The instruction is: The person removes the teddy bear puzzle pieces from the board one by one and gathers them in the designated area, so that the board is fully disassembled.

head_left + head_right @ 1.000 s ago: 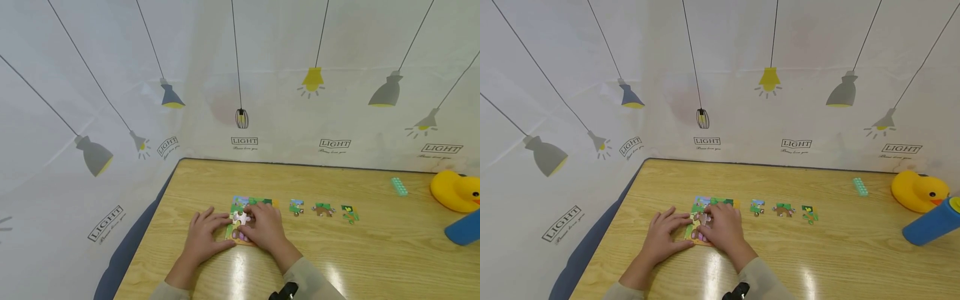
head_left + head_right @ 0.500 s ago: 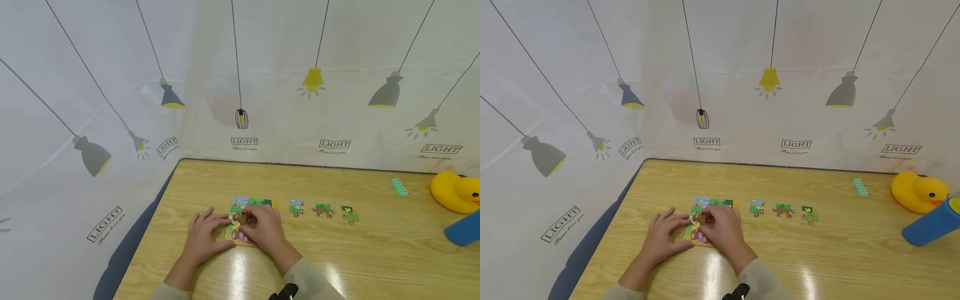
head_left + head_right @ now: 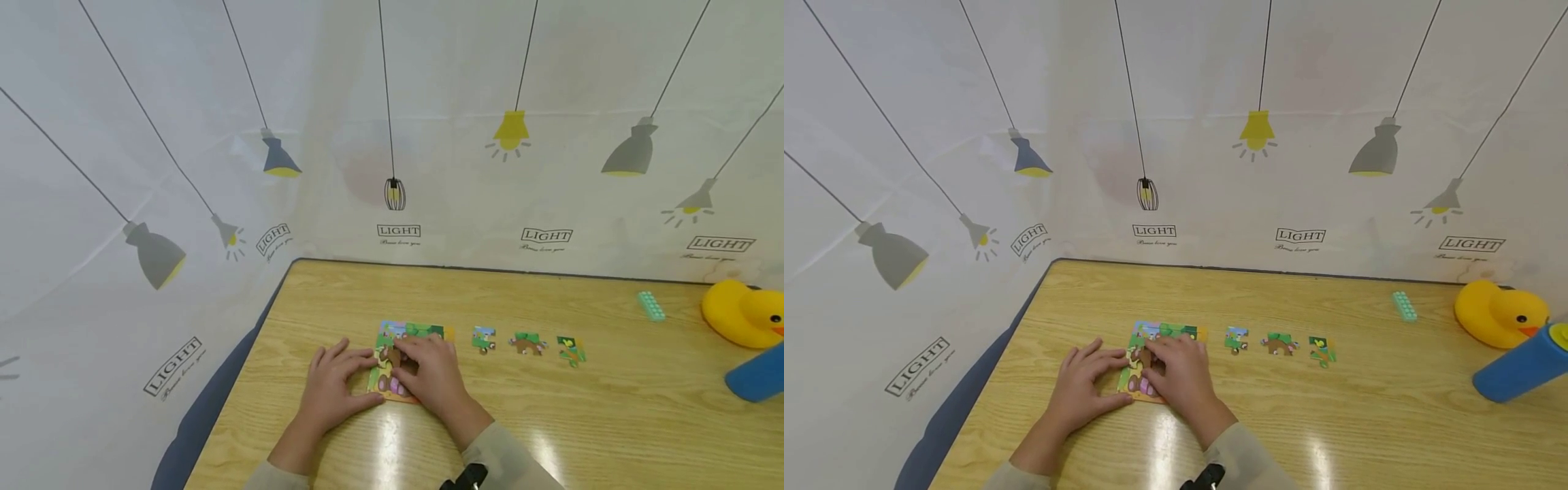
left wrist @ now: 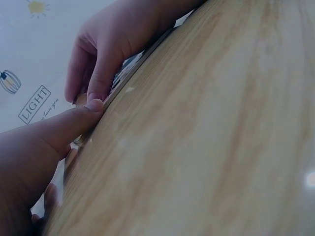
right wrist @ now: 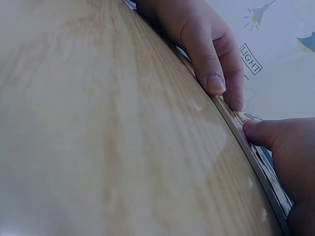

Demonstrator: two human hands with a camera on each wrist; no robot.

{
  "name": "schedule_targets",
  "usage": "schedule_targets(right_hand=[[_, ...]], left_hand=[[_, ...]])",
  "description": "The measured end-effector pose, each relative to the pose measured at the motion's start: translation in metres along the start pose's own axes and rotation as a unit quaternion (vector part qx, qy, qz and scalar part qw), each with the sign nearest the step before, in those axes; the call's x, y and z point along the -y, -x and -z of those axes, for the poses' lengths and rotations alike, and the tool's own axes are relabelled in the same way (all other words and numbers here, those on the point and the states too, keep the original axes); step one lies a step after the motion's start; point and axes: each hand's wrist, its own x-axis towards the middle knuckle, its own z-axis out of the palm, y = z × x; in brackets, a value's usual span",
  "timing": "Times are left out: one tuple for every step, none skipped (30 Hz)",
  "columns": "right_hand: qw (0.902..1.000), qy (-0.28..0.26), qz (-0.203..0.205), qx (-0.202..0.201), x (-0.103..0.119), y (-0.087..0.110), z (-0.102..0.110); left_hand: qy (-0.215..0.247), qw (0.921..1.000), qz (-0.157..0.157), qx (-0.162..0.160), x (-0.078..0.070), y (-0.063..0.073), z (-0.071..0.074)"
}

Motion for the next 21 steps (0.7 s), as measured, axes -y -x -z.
schedule_targets(right_hand=[[1.0000,0.003,0.002,0.000,0.000,0.000,0.000],[1.0000,0.005,0.004,0.001,0.000,0.000,0.001],[0.9999,0.010,0.005,0.002,0.000,0.000,0.001],[0.9998,0.016,0.007,0.004,0.000,0.001,0.002],[0.9997,0.024,0.010,0.004,0.000,0.001,0.003],[0.9993,0.035,0.015,0.004,0.000,0.001,0.004],[0.9986,0.047,0.022,0.003,0.001,0.001,0.004],[0.9978,0.059,0.031,0.000,0.002,0.001,0.004],[0.9967,0.070,0.040,-0.004,0.004,0.002,0.005],[0.9957,0.077,0.050,-0.010,0.005,0.002,0.005],[0.9947,0.083,0.058,-0.016,0.006,0.002,0.006],[0.9937,0.087,0.066,-0.024,0.006,0.003,0.007],[0.9934,0.085,0.070,-0.030,0.007,0.004,0.007],[0.9934,0.082,0.072,-0.035,0.007,0.004,0.007],[0.9937,0.076,0.073,-0.039,0.007,0.005,0.007],[0.9942,0.071,0.071,-0.040,0.006,0.006,0.007],[0.9946,0.067,0.069,-0.038,0.006,0.007,0.007],[0.9952,0.064,0.067,-0.034,0.006,0.008,0.008],[0.9958,0.059,0.064,-0.027,0.006,0.010,0.008],[0.9963,0.057,0.061,-0.019,0.007,0.011,0.009],[0.9968,0.055,0.058,-0.010,0.007,0.012,0.010]], left_hand=[[0.000,1.0000,-0.001,-0.001,0.000,0.000,0.000],[-0.001,1.0000,-0.001,-0.001,0.000,-0.001,-0.001],[-0.003,1.0000,-0.001,-0.002,0.000,-0.001,-0.001],[-0.004,1.0000,-0.001,-0.003,0.000,-0.001,-0.002],[-0.005,1.0000,-0.001,-0.004,0.000,-0.001,-0.002],[-0.006,1.0000,-0.001,-0.004,-0.001,-0.001,-0.002],[-0.008,1.0000,-0.001,-0.005,0.000,-0.001,-0.002],[-0.009,0.9999,-0.001,-0.006,0.000,-0.001,-0.002],[-0.009,0.9999,-0.002,-0.007,0.000,-0.001,-0.001],[-0.008,0.9999,-0.003,-0.008,0.001,-0.001,-0.001],[-0.009,0.9999,-0.003,-0.009,0.001,-0.001,-0.001],[-0.008,0.9999,-0.003,-0.009,0.001,-0.001,0.000],[-0.008,0.9999,-0.003,-0.009,0.001,-0.001,0.000],[-0.007,0.9999,-0.003,-0.009,0.001,-0.001,0.000],[-0.008,0.9999,-0.003,-0.008,0.001,-0.001,0.000],[-0.007,0.9999,-0.002,-0.007,0.002,-0.001,0.000],[-0.006,1.0000,-0.002,-0.006,0.001,-0.001,0.000],[-0.006,1.0000,-0.002,-0.006,0.002,-0.001,-0.001],[-0.006,1.0000,-0.002,-0.006,0.001,0.000,-0.001],[-0.006,1.0000,-0.003,-0.006,0.001,-0.001,-0.001],[-0.008,0.9999,-0.005,-0.008,0.001,-0.001,-0.001]])
